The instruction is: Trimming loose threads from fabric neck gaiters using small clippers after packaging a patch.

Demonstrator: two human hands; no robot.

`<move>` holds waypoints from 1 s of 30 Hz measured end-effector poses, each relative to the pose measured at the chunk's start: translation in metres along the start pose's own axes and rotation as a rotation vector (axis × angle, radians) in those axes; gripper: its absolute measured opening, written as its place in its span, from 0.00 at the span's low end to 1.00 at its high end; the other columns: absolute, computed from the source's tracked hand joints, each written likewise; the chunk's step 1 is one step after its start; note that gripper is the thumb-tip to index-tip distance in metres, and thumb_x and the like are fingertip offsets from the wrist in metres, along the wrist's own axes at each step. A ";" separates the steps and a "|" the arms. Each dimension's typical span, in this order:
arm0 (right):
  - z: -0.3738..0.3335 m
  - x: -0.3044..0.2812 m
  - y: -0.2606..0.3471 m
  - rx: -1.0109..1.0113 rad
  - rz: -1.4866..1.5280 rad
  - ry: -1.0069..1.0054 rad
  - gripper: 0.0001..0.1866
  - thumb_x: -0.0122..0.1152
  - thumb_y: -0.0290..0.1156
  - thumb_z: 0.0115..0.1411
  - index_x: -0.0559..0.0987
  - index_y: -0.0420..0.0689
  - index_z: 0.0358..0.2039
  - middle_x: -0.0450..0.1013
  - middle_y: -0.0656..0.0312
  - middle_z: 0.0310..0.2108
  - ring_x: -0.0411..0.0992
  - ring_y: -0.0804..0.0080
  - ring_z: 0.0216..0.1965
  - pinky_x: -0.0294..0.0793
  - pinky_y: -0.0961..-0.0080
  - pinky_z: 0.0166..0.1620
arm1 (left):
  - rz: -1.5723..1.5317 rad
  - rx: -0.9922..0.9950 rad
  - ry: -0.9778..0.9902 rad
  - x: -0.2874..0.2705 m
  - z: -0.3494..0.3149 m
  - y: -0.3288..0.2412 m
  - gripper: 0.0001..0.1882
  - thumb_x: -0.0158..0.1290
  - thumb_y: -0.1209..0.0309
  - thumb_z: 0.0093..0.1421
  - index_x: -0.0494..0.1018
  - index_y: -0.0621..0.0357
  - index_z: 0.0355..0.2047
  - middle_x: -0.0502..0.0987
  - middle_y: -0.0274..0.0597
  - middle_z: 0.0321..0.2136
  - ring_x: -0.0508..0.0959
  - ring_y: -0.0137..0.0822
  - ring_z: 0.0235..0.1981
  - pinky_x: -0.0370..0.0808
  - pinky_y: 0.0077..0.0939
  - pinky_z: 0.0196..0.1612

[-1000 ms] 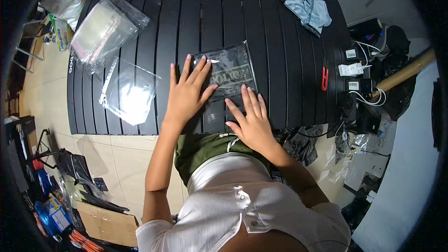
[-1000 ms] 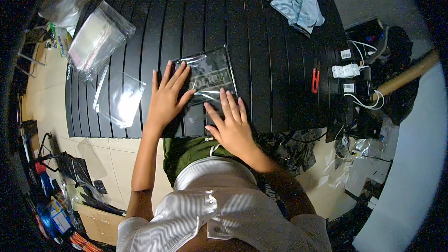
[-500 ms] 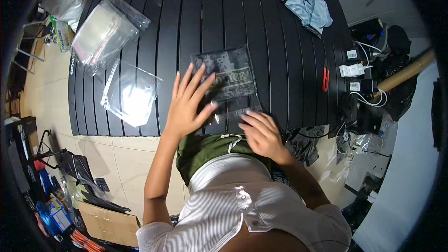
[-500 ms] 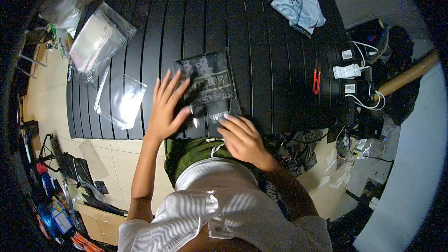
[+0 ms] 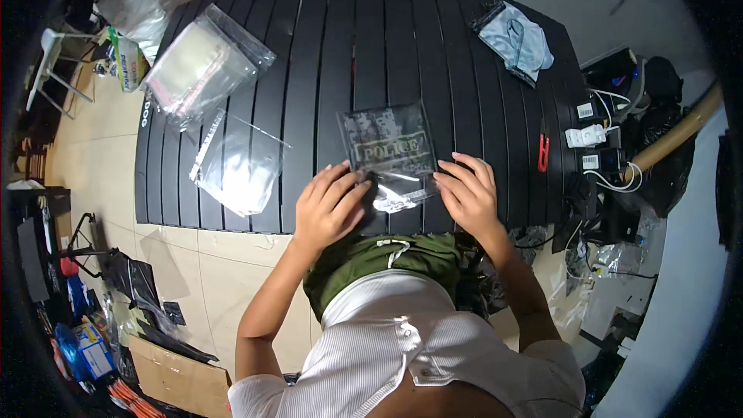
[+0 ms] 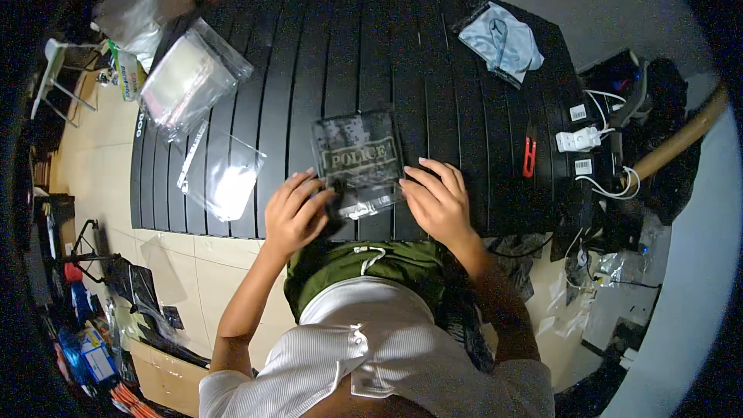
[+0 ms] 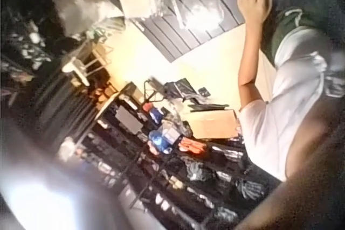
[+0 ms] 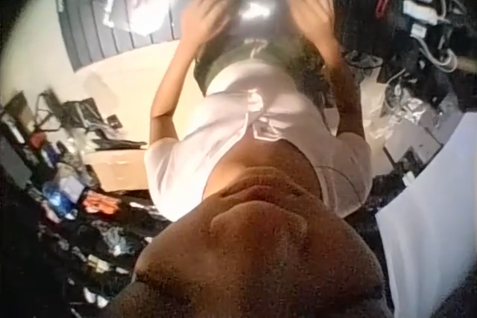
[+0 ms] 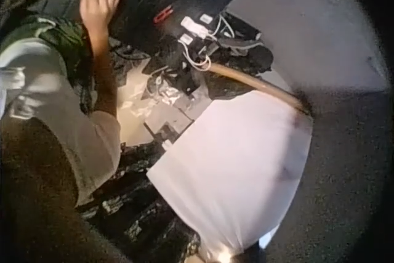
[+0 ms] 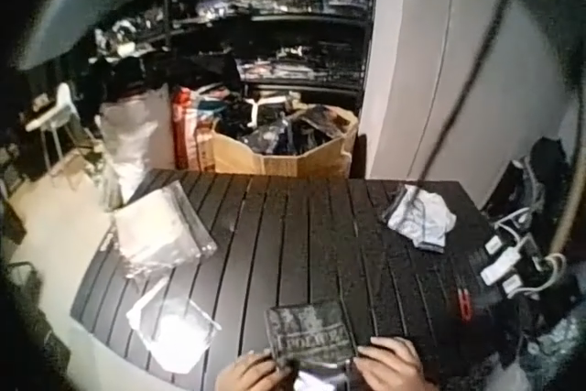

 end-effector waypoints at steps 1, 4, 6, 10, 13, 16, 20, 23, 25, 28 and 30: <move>0.009 -0.009 0.005 -0.003 0.047 -0.037 0.09 0.62 0.20 0.41 0.77 0.41 0.27 0.74 0.60 0.34 0.69 0.61 0.41 0.66 0.67 0.43 | 0.007 0.011 -0.041 -0.005 0.003 0.002 0.20 0.55 0.69 0.43 0.71 0.53 0.40 0.73 0.38 0.38 0.69 0.41 0.47 0.63 0.39 0.52; 0.029 -0.027 0.011 0.053 0.137 -0.022 0.08 0.61 0.18 0.41 0.76 0.39 0.26 0.74 0.58 0.31 0.71 0.61 0.39 0.68 0.69 0.41 | -0.066 0.121 0.029 -0.014 0.021 -0.009 0.22 0.56 0.66 0.43 0.71 0.52 0.41 0.72 0.38 0.39 0.69 0.41 0.48 0.61 0.40 0.54; 0.039 -0.038 0.015 0.046 0.140 -0.021 0.07 0.59 0.17 0.41 0.75 0.38 0.25 0.74 0.57 0.30 0.72 0.62 0.36 0.69 0.70 0.40 | -0.189 0.049 0.101 -0.010 0.020 -0.027 0.30 0.57 0.55 0.45 0.67 0.53 0.47 0.67 0.40 0.48 0.64 0.42 0.53 0.54 0.44 0.57; 0.052 -0.055 0.022 0.123 0.173 0.007 0.06 0.57 0.17 0.43 0.73 0.37 0.25 0.74 0.55 0.31 0.73 0.61 0.34 0.71 0.72 0.38 | -0.264 -0.014 -0.054 0.005 0.009 -0.036 0.35 0.61 0.59 0.43 0.61 0.57 0.51 0.67 0.44 0.49 0.64 0.47 0.53 0.55 0.50 0.56; 0.060 -0.072 0.025 0.247 0.265 0.065 0.05 0.55 0.16 0.44 0.72 0.36 0.25 0.74 0.54 0.31 0.74 0.64 0.33 0.72 0.73 0.37 | -0.342 -0.040 -0.018 -0.003 0.022 -0.029 0.22 0.58 0.70 0.46 0.69 0.60 0.43 0.74 0.43 0.41 0.70 0.43 0.48 0.57 0.47 0.56; 0.059 -0.083 0.017 0.375 0.413 0.098 0.02 0.52 0.17 0.49 0.72 0.36 0.25 0.74 0.55 0.29 0.74 0.72 0.30 0.73 0.79 0.35 | -0.558 0.014 -0.042 -0.019 0.033 -0.025 0.18 0.57 0.72 0.47 0.72 0.61 0.40 0.75 0.41 0.40 0.75 0.37 0.41 0.65 0.37 0.51; 0.057 -0.074 -0.023 0.630 0.690 0.218 0.03 0.50 0.22 0.55 0.71 0.37 0.27 0.72 0.58 0.23 0.72 0.79 0.24 0.71 0.87 0.29 | -1.057 -0.578 0.084 -0.019 0.048 -0.017 0.22 0.54 0.70 0.53 0.66 0.60 0.48 0.75 0.42 0.33 0.74 0.25 0.34 0.71 0.20 0.37; 0.035 -0.034 -0.061 0.914 0.922 0.453 0.05 0.53 0.26 0.56 0.72 0.37 0.31 0.72 0.61 0.23 0.70 0.82 0.23 0.69 0.88 0.27 | -0.757 -0.746 0.115 -0.005 0.042 0.003 0.23 0.53 0.70 0.54 0.63 0.60 0.50 0.73 0.43 0.34 0.74 0.30 0.33 0.70 0.22 0.36; 0.031 -0.033 -0.086 0.679 0.338 0.293 0.09 0.54 0.29 0.57 0.73 0.38 0.36 0.73 0.64 0.23 0.67 0.86 0.22 0.67 0.90 0.25 | -0.467 -0.550 0.005 -0.010 0.043 0.010 0.22 0.53 0.70 0.53 0.64 0.60 0.49 0.73 0.44 0.36 0.73 0.34 0.35 0.70 0.24 0.38; 0.019 -0.014 -0.081 0.780 0.758 0.394 0.12 0.57 0.33 0.55 0.73 0.42 0.38 0.71 0.69 0.22 0.64 0.86 0.18 0.64 0.88 0.22 | -0.419 -0.448 -0.031 -0.012 0.049 0.016 0.19 0.54 0.69 0.52 0.68 0.60 0.45 0.71 0.46 0.39 0.68 0.44 0.41 0.67 0.29 0.42; 0.027 0.001 -0.062 0.728 0.926 0.531 0.14 0.58 0.30 0.54 0.72 0.40 0.41 0.72 0.67 0.34 0.63 0.90 0.19 0.63 0.93 0.21 | -0.503 -0.282 0.269 0.006 0.063 0.016 0.15 0.52 0.68 0.54 0.71 0.60 0.41 0.72 0.42 0.40 0.69 0.36 0.37 0.67 0.25 0.37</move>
Point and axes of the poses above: each hand's wrist, its own z-axis towards the middle knuckle, its own x-axis out of the palm, y = z × x, the point moved 6 cm from there along z, towards the middle knuckle
